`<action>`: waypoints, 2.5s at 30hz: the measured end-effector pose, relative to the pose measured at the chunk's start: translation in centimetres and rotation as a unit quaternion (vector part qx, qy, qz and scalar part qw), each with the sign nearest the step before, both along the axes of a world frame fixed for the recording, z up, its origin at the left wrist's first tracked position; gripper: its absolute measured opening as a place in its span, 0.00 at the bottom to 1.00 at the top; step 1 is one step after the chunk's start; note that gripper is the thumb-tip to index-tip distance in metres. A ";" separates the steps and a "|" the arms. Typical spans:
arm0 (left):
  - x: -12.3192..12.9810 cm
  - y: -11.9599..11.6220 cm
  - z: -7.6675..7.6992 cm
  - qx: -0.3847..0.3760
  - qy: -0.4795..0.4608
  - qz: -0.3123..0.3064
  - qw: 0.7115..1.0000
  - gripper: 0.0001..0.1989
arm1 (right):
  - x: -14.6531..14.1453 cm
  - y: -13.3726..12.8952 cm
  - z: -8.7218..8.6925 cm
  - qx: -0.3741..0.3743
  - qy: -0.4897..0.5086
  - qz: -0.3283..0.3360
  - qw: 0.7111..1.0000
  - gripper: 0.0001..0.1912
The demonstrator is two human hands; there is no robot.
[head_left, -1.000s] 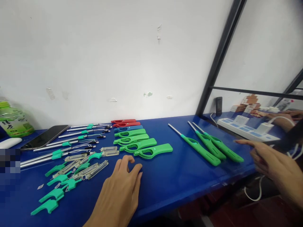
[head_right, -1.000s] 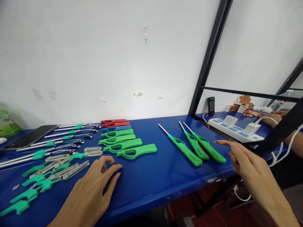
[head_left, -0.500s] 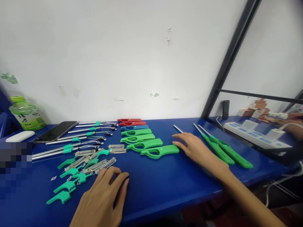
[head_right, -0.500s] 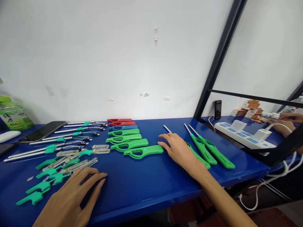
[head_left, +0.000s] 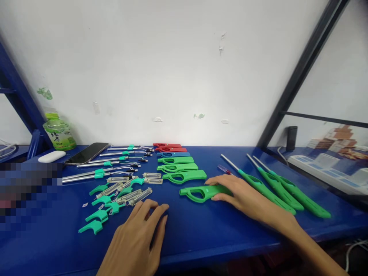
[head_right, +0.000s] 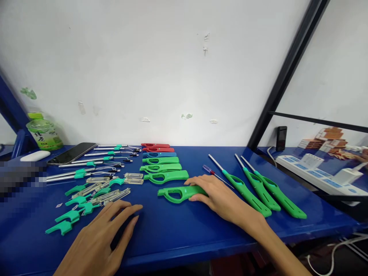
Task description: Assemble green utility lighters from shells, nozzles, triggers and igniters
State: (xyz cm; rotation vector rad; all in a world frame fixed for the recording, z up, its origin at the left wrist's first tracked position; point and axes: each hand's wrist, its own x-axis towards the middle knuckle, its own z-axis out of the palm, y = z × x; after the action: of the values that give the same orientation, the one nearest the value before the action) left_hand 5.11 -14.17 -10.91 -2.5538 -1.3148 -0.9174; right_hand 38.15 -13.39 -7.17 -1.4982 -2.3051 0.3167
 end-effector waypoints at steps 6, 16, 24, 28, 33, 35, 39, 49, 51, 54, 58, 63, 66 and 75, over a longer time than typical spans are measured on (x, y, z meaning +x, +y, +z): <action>0.0 -0.7 0.1 0.028 -0.018 0.002 0.999 0.21 | -1.7 -2.5 0.4 0.010 0.036 0.012 0.999 0.21; 0.4 -1.1 1.0 -0.008 -0.023 -0.031 0.999 0.13 | -0.4 -1.7 -0.2 0.075 0.011 -0.016 0.997 0.18; -5.3 4.3 3.0 -0.006 0.062 0.140 0.988 0.22 | -4.2 -3.9 -0.5 0.098 -0.028 0.098 0.990 0.22; -11.5 8.4 4.6 -0.024 0.134 0.209 0.968 0.23 | -4.6 -3.9 -1.2 0.117 -0.031 0.089 0.989 0.15; -16.1 11.2 5.0 -0.055 0.179 0.202 0.961 0.21 | -3.7 -3.4 -2.2 0.163 -0.032 0.060 0.984 0.12; -16.2 11.7 5.0 -0.071 0.186 0.201 0.959 0.20 | -3.4 -3.2 -2.5 0.197 -0.023 0.068 0.978 0.11; -14.7 12.2 5.3 -0.085 0.198 0.197 0.957 0.20 | -3.1 -3.4 -2.6 0.275 0.021 0.082 0.958 0.12; -14.2 13.5 4.5 -0.096 0.229 0.192 0.949 0.14 | -3.1 -4.5 -1.7 0.334 0.022 0.104 0.937 0.10; -13.9 13.4 4.5 -0.095 0.238 0.192 0.947 0.16 | -3.7 -5.0 -1.5 0.341 0.003 0.113 0.933 0.11; -13.3 12.7 4.7 -0.090 0.252 0.199 0.943 0.18 | -4.9 -5.6 -1.5 0.342 -0.022 0.130 0.930 0.11; -12.5 11.5 5.6 -0.075 0.262 0.214 0.938 0.22 | -6.2 -5.9 -1.8 0.320 -0.065 0.126 0.937 0.16; -12.0 10.1 7.9 -0.071 0.257 0.235 0.935 0.21 | -6.2 -5.9 -2.5 0.270 -0.089 0.083 0.955 0.18; -11.7 8.7 9.2 -0.046 0.246 0.245 0.936 0.23 | -6.0 -5.9 -2.9 0.218 -0.063 0.087 0.970 0.18; -6.6 -0.4 6.9 0.106 0.036 0.000 0.994 0.15 | -6.6 -6.5 -3.2 0.042 0.104 0.008 0.994 0.25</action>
State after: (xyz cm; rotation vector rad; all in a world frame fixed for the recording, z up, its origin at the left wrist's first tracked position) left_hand -1.49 -14.55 -4.03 -2.4007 -1.1333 -0.9026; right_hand 31.50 -19.92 -10.41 -1.3397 -2.1400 0.3570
